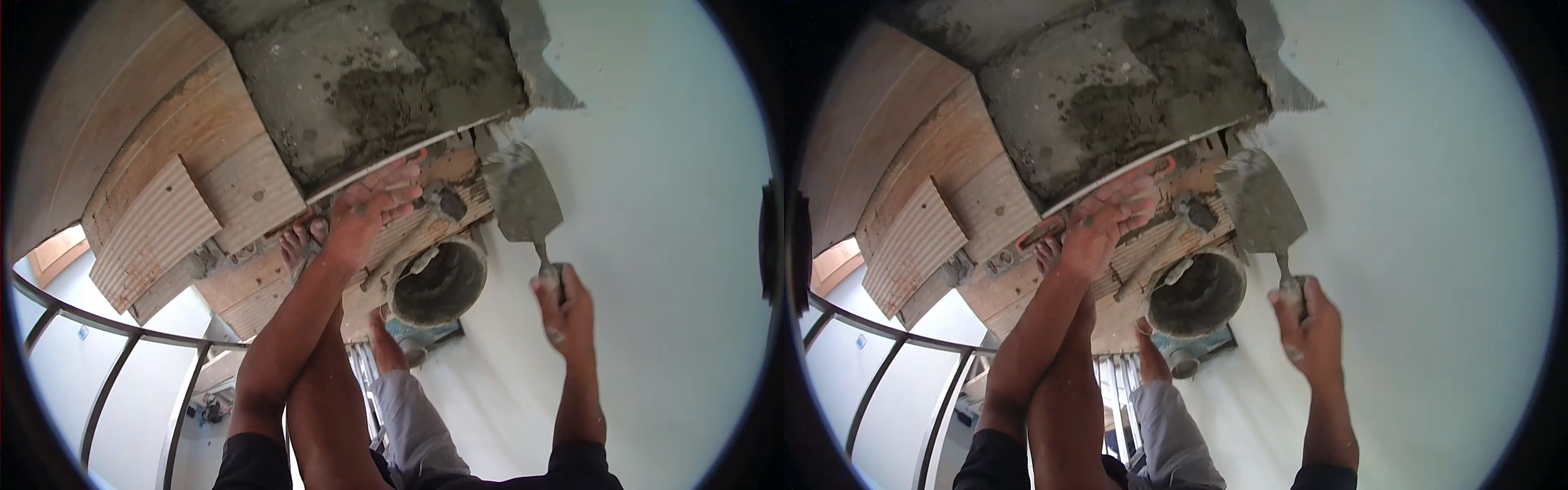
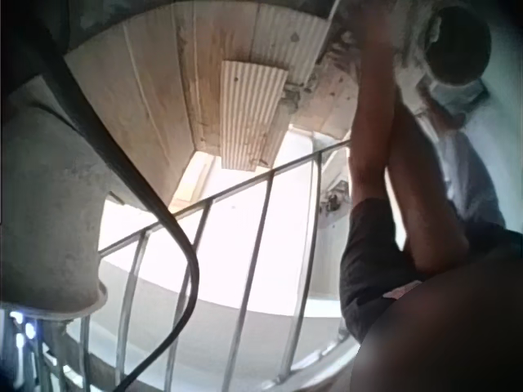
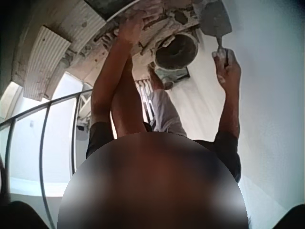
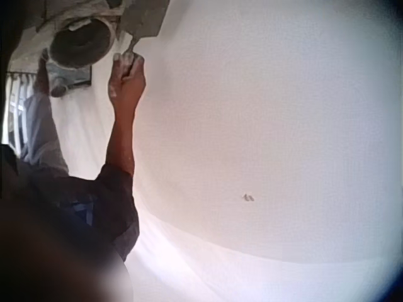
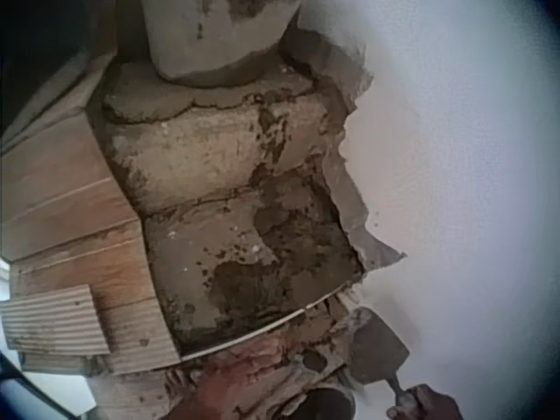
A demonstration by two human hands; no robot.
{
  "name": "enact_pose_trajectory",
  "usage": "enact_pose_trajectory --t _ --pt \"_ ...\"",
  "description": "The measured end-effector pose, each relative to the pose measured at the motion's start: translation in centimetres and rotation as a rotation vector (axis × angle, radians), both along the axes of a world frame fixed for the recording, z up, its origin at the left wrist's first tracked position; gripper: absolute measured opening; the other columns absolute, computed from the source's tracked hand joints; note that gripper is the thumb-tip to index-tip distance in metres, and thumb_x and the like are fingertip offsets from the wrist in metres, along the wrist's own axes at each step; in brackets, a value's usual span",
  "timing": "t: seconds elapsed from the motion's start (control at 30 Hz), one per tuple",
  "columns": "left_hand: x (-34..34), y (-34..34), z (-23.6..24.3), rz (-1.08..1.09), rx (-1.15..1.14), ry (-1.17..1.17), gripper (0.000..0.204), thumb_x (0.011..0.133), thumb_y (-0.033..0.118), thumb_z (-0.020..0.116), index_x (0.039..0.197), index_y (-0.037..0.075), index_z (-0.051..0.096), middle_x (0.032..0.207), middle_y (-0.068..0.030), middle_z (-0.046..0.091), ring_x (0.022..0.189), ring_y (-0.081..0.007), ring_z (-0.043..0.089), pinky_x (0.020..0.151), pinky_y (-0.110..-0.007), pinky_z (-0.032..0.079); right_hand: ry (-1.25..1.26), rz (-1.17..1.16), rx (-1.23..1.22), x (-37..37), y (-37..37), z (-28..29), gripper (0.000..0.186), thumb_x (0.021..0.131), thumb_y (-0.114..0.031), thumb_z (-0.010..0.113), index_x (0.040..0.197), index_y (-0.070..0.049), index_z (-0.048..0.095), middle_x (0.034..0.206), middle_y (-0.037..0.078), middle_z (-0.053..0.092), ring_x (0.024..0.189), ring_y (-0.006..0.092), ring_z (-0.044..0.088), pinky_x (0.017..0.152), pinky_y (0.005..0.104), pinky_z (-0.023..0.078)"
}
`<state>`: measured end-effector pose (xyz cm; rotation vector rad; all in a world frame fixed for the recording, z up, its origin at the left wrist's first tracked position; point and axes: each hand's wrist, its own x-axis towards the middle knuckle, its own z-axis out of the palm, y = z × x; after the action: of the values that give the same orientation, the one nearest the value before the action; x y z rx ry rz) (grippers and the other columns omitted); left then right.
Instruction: Applying mortar and preparing the surface of a concrete staircase for tile installation.
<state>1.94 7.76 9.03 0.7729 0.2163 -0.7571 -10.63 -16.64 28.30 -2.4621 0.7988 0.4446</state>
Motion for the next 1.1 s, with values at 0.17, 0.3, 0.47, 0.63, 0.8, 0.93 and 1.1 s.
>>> enact_pose_trajectory --t 0.17,0.3,0.47,0.63,0.8,0.93,1.1 --pt "-2.2 -3.5 -1.1 -0.069 0.146 -0.032 0.047 0.093 0.009 0.055 0.140 0.004 0.054 0.136 -0.0106 0.060 0.115 -0.0211 0.062 0.096 -0.035 0.050 0.516 -0.035 0.045 -15.0 -1.6 -6.8 0.035 0.092 -0.031 0.072 0.104 -0.005 0.052 0.078 0.016 0.069 0.073 0.0310 0.071 0.060 0.0404 0.052" --pt "-6.6 -4.6 -5.7 -1.171 0.397 -0.986 0.035 0.095 0.017 0.054 0.124 0.001 0.065 0.111 -0.0179 0.069 0.106 -0.0335 0.067 0.091 -0.042 0.054 0.761 0.205 -0.071 -19.8 -1.7 -12.3 0.043 0.092 -0.035 0.066 0.114 -0.002 0.051 0.083 0.022 0.071 0.082 0.0393 0.072 0.074 0.0514 0.056" --pt "-15.3 -5.3 -7.9 -2.077 0.834 -0.954 0.073 0.092 0.042 0.058 0.136 -0.015 0.049 0.104 -0.0299 0.069 0.093 -0.0421 0.070 0.084 -0.049 0.055 0.847 0.109 -0.136 -18.6 -3.2 -22.4 0.040 0.089 -0.022 0.065 0.121 0.001 0.053 0.098 0.023 0.073 0.096 0.0400 0.071 0.084 0.0495 0.057" --pt "-17.1 -5.9 -9.6 -2.112 0.647 -0.857 0.071 0.093 0.034 0.053 0.143 -0.013 0.034 0.116 -0.0327 0.065 0.103 -0.0440 0.068 0.092 -0.063 0.044 0.800 0.100 -0.027 -18.7 -1.2 -30.6 0.038 0.084 -0.019 0.069 0.116 0.002 0.062 0.104 0.023 0.073 0.102 0.0382 0.071 0.086 0.0487 0.057" --pt "-16.1 -4.1 -8.5 -1.611 0.589 -0.574 0.049 0.098 0.027 0.045 0.142 0.006 0.052 0.120 -0.0279 0.066 0.110 -0.0455 0.065 0.101 -0.079 0.033 0.635 0.087 0.175 -25.8 -0.1 -35.7 0.029 0.081 -0.015 0.070 0.100 0.007 0.066 0.085 0.024 0.072 0.080 0.0349 0.074 0.069 0.0455 0.059" --pt "-15.9 -4.2 -8.9 -1.671 0.551 -0.484 0.083 0.091 0.040 0.062 0.139 -0.011 0.018 0.114 -0.0333 0.066 0.106 -0.0439 0.066 0.096 -0.055 0.045 0.617 -0.119 0.476 -24.8 -1.3 -35.3 0.027 0.080 -0.010 0.068 0.097 0.010 0.065 0.065 0.023 0.067 0.054 0.0333 0.070 0.054 0.0428 0.057" --pt "-18.8 -4.0 -13.0 -1.654 0.503 -0.587 0.129 0.087 0.050 0.071 0.143 -0.024 -0.019 0.125 -0.0391 0.058 0.115 -0.0422 0.063 0.100 -0.040 0.049 0.597 0.129 0.267 -28.1 0.7 -34.7 0.030 0.078 -0.011 0.068 0.101 0.009 0.065 0.085 0.027 0.071 0.077 0.0362 0.074 0.067 0.0450 0.060"
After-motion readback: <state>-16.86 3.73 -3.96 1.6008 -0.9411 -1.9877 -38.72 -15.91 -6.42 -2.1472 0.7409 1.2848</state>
